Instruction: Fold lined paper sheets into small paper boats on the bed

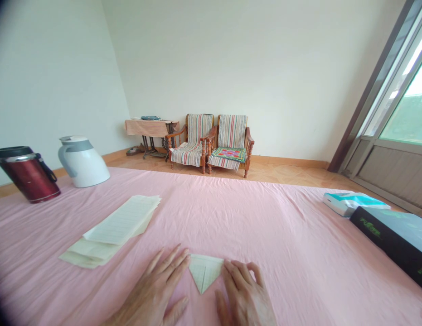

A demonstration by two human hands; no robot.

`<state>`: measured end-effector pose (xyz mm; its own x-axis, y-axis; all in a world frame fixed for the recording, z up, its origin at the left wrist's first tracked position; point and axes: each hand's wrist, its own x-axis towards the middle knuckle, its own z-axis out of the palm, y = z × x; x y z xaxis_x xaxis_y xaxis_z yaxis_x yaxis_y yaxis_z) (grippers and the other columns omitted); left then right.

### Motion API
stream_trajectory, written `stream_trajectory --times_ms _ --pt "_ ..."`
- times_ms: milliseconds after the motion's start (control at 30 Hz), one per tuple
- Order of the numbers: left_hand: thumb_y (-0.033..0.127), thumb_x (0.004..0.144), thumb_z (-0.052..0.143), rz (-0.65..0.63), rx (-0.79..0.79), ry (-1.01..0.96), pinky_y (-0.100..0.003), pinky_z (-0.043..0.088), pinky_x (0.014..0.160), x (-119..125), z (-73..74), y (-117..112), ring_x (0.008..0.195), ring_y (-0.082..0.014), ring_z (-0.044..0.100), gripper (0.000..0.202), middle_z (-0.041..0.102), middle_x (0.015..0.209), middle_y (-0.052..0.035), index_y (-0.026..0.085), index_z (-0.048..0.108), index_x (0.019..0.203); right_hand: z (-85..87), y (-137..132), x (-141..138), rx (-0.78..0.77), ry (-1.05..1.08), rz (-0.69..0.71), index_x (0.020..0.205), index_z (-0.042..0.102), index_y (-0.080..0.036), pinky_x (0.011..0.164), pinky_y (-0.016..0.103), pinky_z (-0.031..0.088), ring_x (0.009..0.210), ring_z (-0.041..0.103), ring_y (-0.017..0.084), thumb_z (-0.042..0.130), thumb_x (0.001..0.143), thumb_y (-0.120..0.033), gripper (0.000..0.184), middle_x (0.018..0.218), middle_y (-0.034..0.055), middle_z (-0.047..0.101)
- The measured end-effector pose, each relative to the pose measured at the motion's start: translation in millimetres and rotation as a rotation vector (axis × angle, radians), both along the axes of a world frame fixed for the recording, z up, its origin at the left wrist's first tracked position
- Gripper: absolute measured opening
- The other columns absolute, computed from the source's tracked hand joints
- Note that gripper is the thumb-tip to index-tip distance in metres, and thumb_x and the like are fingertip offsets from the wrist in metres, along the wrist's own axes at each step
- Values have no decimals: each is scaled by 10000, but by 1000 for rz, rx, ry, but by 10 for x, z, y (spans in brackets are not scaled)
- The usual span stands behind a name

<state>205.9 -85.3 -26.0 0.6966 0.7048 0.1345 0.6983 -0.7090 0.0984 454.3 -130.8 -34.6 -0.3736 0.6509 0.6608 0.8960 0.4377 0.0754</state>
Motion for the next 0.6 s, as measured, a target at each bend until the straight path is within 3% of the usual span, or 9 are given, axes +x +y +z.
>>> stream_trajectory --times_ms 333,600 --pt "390 858 520 55 63 -26 -554 269 1079 24 -34 -38 1349 -336 313 602 327 1475 -130 162 401 1401 -114 47 105 13 -60 -145 1083 623 -166 814 395 338 934 618 252 523 811 -262 305 1076 74 695" --pt "445 862 518 134 172 -94 -558 332 1029 -13 -136 -55 1315 -372 359 699 341 1454 -199 83 328 1429 -142 84 145 -295 234 -173 1006 604 -224 689 331 408 845 603 238 516 788 -197 236 966 69 676"
